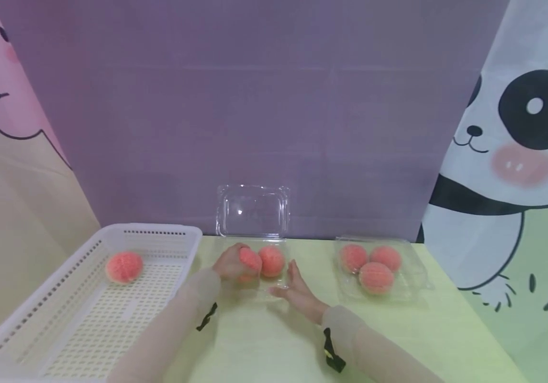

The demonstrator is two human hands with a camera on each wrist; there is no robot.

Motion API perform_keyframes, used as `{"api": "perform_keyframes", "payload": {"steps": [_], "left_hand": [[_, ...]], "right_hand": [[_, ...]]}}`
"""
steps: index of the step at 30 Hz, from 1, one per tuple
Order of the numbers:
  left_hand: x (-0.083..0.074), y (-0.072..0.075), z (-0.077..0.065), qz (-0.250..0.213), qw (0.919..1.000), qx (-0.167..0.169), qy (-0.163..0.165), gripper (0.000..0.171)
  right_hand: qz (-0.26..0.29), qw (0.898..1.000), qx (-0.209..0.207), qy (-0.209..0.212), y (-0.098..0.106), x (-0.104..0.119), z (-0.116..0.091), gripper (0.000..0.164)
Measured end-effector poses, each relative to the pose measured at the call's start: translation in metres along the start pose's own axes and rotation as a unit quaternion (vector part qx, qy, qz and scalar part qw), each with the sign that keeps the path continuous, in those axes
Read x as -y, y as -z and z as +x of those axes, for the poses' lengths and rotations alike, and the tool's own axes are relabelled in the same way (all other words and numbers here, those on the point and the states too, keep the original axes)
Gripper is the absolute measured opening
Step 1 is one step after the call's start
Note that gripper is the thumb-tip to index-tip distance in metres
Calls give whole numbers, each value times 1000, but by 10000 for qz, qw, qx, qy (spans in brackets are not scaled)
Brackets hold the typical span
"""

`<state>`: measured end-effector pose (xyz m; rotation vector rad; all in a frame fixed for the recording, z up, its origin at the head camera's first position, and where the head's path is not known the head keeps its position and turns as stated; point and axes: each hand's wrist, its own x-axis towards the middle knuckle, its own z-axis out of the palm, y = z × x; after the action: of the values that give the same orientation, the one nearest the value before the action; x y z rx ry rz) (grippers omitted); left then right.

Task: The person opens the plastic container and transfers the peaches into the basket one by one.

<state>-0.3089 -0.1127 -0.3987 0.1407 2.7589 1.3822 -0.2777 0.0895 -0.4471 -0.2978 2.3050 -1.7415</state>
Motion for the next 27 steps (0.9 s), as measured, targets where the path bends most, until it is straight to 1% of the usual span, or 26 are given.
{"api": "perform_keyframes", "payload": {"steps": [3, 8, 11, 13, 15, 18, 20, 24, 27], "left_hand": [[-4, 1, -3, -49, 10000, -19, -81, 77], [-13, 2, -11, -6, 9999, -24, -105, 76], [-20, 1, -14, 115, 9999, -48, 19, 78], [-24, 2, -17, 177, 9997, -95, 135, 81], [-30, 3, -19, 224, 9994, -176, 180, 85], [-37, 5, -26, 209, 9992, -234, 247, 88], [-41, 7, -31, 172, 9993, -208, 247, 89], [-49, 11, -43, 50, 9995, -107, 308, 87], [-56, 14, -54, -78, 9996, -47, 255, 84]], "right_hand": [[28, 10000, 19, -8, 1, 1, -1, 101], [107, 9999, 69, 19, 1, 4, -4, 101], [99, 9999, 74, 15, 1, 5, -5, 101], [75, 9999, 63, -19, 1, 5, -5, 101], [77, 10000, 39, -42, 1, 5, -5, 101], [92, 10000, 15, -30, 0, 5, -6, 101], [91, 10000, -18, -9, 0, 5, -5, 101], [60, 9999, -83, -14, -1, 5, -4, 103], [51, 9999, -88, -51, -1, 5, -5, 104]]}}
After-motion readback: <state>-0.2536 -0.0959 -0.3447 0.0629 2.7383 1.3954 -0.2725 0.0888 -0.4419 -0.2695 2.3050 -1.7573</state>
